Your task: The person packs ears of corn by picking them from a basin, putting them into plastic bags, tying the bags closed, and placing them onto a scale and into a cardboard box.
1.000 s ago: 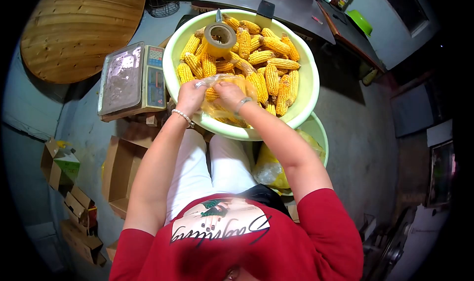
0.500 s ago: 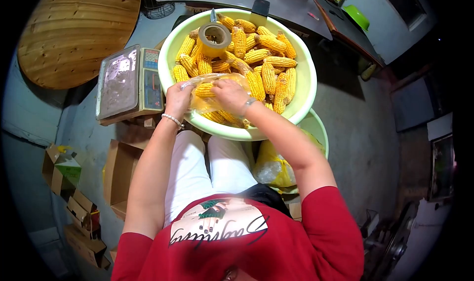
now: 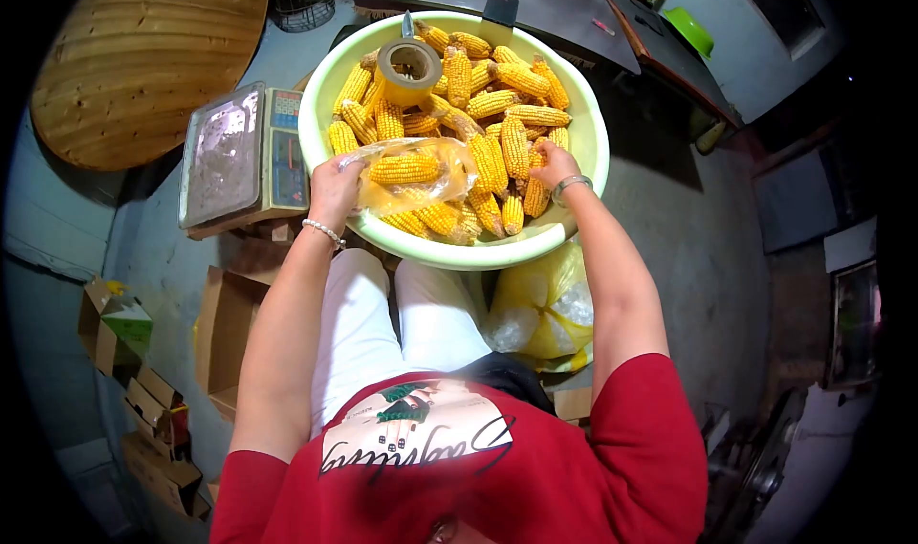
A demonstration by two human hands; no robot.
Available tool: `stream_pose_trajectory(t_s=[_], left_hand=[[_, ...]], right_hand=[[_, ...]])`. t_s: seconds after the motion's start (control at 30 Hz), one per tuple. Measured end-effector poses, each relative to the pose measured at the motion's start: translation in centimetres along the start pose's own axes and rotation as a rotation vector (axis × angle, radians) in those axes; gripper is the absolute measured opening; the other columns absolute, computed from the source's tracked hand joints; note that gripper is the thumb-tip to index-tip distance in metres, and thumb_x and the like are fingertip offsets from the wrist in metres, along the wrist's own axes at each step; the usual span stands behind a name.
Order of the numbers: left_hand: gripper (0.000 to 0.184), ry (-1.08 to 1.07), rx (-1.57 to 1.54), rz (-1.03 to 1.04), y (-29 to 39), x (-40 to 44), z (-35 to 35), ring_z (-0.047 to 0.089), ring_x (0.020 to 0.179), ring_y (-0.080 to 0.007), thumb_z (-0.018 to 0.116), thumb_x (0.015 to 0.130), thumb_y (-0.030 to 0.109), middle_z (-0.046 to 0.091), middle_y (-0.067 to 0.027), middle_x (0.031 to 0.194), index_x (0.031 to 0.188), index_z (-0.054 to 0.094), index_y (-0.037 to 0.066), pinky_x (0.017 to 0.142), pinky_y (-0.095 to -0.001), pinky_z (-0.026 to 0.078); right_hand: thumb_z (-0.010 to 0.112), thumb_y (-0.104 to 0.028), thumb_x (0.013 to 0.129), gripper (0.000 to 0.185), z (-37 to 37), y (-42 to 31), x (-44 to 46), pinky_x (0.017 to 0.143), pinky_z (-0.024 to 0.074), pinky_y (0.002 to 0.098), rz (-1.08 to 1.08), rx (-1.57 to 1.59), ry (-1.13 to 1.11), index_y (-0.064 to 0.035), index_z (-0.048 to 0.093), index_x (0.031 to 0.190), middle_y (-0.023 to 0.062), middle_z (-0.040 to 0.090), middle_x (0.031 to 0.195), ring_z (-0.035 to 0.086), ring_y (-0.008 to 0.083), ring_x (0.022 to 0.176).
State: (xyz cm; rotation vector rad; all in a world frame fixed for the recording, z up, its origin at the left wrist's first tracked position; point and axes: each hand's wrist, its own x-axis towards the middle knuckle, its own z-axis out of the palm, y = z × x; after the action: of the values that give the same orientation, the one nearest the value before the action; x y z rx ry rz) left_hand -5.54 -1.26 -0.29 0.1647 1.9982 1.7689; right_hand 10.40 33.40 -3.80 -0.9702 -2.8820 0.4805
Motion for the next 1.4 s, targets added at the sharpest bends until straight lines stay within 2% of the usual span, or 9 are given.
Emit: stream_pose_trajectory(t_s=[0.1, 0.27, 0.5, 0.8, 1.03, 1.17, 1.2, 1.3, 1.4], left_hand=[[0.016, -0.004, 0.029, 0.001, 0.0, -0.1, 0.0, 0.042, 0.043, -0.0068, 0.059, 0.080, 0.016, 0.048, 0.0024, 0.056, 0.083, 0.063, 0.001, 0.037, -0.0240, 0.039], [0.017, 0.031, 0.029, 0.015, 0.2, -0.3, 0.3, 0.042, 0.043, -0.0070, 0.060, 0.081, 0.016, 0.048, 0.0017, 0.056, 0.082, 0.062, -0.001, 0.037, -0.0237, 0.038], [0.014, -0.013, -0.007, 0.073, -0.6, 0.4, 0.2, 0.041, 0.043, -0.0063, 0.061, 0.081, 0.014, 0.048, 0.0023, 0.056, 0.080, 0.062, 0.000, 0.037, -0.0232, 0.035], [0.014, -0.003, -0.008, 0.037, -0.1, -0.2, 0.3, 0.041, 0.042, -0.0058, 0.061, 0.081, 0.014, 0.048, 0.0027, 0.055, 0.082, 0.062, 0.000, 0.038, -0.0228, 0.034], [0.015, 0.004, -0.020, 0.041, -0.3, -0.1, 0.2, 0.042, 0.043, -0.0059, 0.061, 0.081, 0.015, 0.049, 0.0025, 0.056, 0.084, 0.063, 0.000, 0.037, -0.0228, 0.035], [0.015, 0.014, 0.016, 0.035, -0.2, 0.0, 0.2, 0.043, 0.043, -0.0061, 0.061, 0.081, 0.015, 0.049, 0.0024, 0.056, 0.083, 0.063, 0.000, 0.037, -0.0226, 0.037], [0.015, 0.019, 0.032, 0.035, -0.2, 0.0, 0.2, 0.043, 0.043, -0.0061, 0.061, 0.081, 0.015, 0.049, 0.0024, 0.056, 0.082, 0.063, 0.001, 0.037, -0.0226, 0.037], [0.015, 0.013, 0.022, 0.010, 0.2, -0.4, 0.3, 0.043, 0.043, -0.0061, 0.061, 0.081, 0.015, 0.049, 0.0023, 0.056, 0.082, 0.063, 0.001, 0.037, -0.0230, 0.037], [0.014, 0.022, 0.023, 0.027, 0.2, -0.5, 0.3, 0.043, 0.044, -0.0060, 0.061, 0.082, 0.015, 0.050, 0.0026, 0.057, 0.081, 0.063, 0.001, 0.038, -0.0226, 0.036]], right_hand=[[0.077, -0.022, 0.060, 0.044, -1.5, 0.2, -0.6, 0.078, 0.0492, 0.0368, 0.008, 0.000, 0.028, -0.0059, 0.062, 0.098, 0.0176, 0.065, 0.088, 0.062, 0.0314, 0.086], [0.080, -0.022, 0.060, 0.047, -3.5, 1.9, 0.8, 0.049, 0.0512, 0.0292, 0.186, 0.128, 0.137, 0.0006, 0.064, 0.098, 0.0130, 0.066, 0.073, 0.062, 0.0171, 0.053], [0.073, -0.017, 0.074, 0.033, -4.8, -1.5, 1.2, 0.051, 0.0543, 0.0280, 0.391, 1.190, 0.103, 0.0050, 0.061, 0.094, 0.0105, 0.064, 0.083, 0.063, 0.0197, 0.070], [0.060, -0.009, 0.083, 0.024, -5.0, -2.3, 3.2, 0.065, 0.0536, 0.0296, 0.281, 1.510, -0.009, 0.0051, 0.057, 0.102, 0.0115, 0.061, 0.092, 0.062, 0.0205, 0.077], [0.061, -0.010, 0.078, 0.025, -2.6, 3.5, 5.5, 0.055, 0.0494, 0.0297, 0.405, 0.819, 0.126, -0.0026, 0.063, 0.101, 0.0080, 0.064, 0.080, 0.059, 0.0172, 0.063], [0.056, -0.005, 0.074, 0.041, 1.8, 7.2, 5.6, 0.074, 0.0502, 0.0319, 0.119, 0.267, 0.175, -0.0062, 0.060, 0.114, 0.0148, 0.066, 0.094, 0.064, 0.0255, 0.082], [0.051, -0.001, 0.072, 0.049, -0.6, 3.9, 3.9, 0.090, 0.0441, 0.0313, 0.319, 0.392, -0.027, -0.0072, 0.056, 0.121, 0.0187, 0.062, 0.109, 0.059, 0.0280, 0.103], [0.048, -0.001, 0.073, 0.053, 2.0, 3.9, 4.5, 0.097, 0.0395, 0.0327, -0.008, 0.234, 0.098, -0.0105, 0.052, 0.125, 0.0204, 0.055, 0.120, 0.053, 0.0284, 0.112], [0.047, -0.005, 0.075, 0.052, 1.8, 2.1, 4.0, 0.098, 0.0392, 0.0338, 0.001, -0.090, -0.006, -0.0108, 0.050, 0.126, 0.0202, 0.054, 0.117, 0.052, 0.0314, 0.111]])
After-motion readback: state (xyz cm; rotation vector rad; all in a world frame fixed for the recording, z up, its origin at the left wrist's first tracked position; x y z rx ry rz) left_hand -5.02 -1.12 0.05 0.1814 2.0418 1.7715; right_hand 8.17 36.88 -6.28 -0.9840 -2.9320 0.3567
